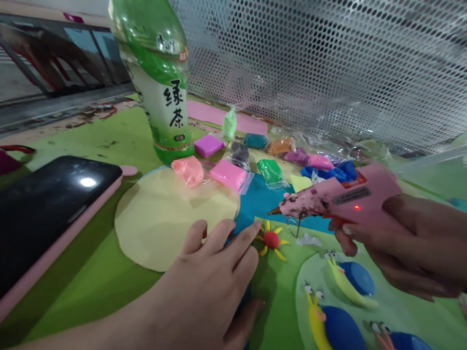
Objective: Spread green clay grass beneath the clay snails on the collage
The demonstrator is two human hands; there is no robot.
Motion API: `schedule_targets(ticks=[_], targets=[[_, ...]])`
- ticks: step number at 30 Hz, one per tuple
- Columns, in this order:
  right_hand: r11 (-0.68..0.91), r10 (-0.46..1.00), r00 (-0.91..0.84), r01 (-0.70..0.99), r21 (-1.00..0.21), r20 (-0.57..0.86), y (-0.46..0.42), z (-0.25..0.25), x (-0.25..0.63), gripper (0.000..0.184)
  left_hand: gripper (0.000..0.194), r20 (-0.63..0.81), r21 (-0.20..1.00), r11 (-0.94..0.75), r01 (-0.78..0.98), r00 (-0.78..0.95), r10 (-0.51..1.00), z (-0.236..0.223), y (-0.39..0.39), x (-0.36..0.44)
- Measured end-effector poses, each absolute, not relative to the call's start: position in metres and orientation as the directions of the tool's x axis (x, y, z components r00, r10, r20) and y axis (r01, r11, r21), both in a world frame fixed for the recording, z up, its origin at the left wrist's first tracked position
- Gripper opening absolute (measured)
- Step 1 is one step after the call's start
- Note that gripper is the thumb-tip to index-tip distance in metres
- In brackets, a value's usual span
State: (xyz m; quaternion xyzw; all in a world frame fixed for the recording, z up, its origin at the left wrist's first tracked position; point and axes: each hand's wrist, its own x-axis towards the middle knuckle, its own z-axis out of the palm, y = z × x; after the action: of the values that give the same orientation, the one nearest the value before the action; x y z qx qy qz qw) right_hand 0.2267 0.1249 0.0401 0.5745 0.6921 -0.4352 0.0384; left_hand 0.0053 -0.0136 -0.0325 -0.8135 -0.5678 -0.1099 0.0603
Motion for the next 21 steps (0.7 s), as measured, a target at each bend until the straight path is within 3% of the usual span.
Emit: schedule_targets(ticks=[2,10,21], targets=[[-0.114,0.737,-0.268,0.855,-0.506,-0.62,0.126,0.038,0.229,0.05,0.036,0.247,0.034,-0.336,0.941,0.317,0.915,-0.032,-0.013,0.005],[-0.138,0.774,-0.191,0.879,-0.456,-0.603,0.122,0.048,0.22,0.059,0.036,0.378,-0.016,-0.284,0.959,0.268,0.886,-0.035,-0.013,0.004],[-0.117,0.77,-0.312,0.788,-0.604,-0.557,0.123,0.048,0.226,0.043,0.032,0.282,0.02,-0.365,0.931,0.345,0.895,-0.029,-0.013,-0.002]])
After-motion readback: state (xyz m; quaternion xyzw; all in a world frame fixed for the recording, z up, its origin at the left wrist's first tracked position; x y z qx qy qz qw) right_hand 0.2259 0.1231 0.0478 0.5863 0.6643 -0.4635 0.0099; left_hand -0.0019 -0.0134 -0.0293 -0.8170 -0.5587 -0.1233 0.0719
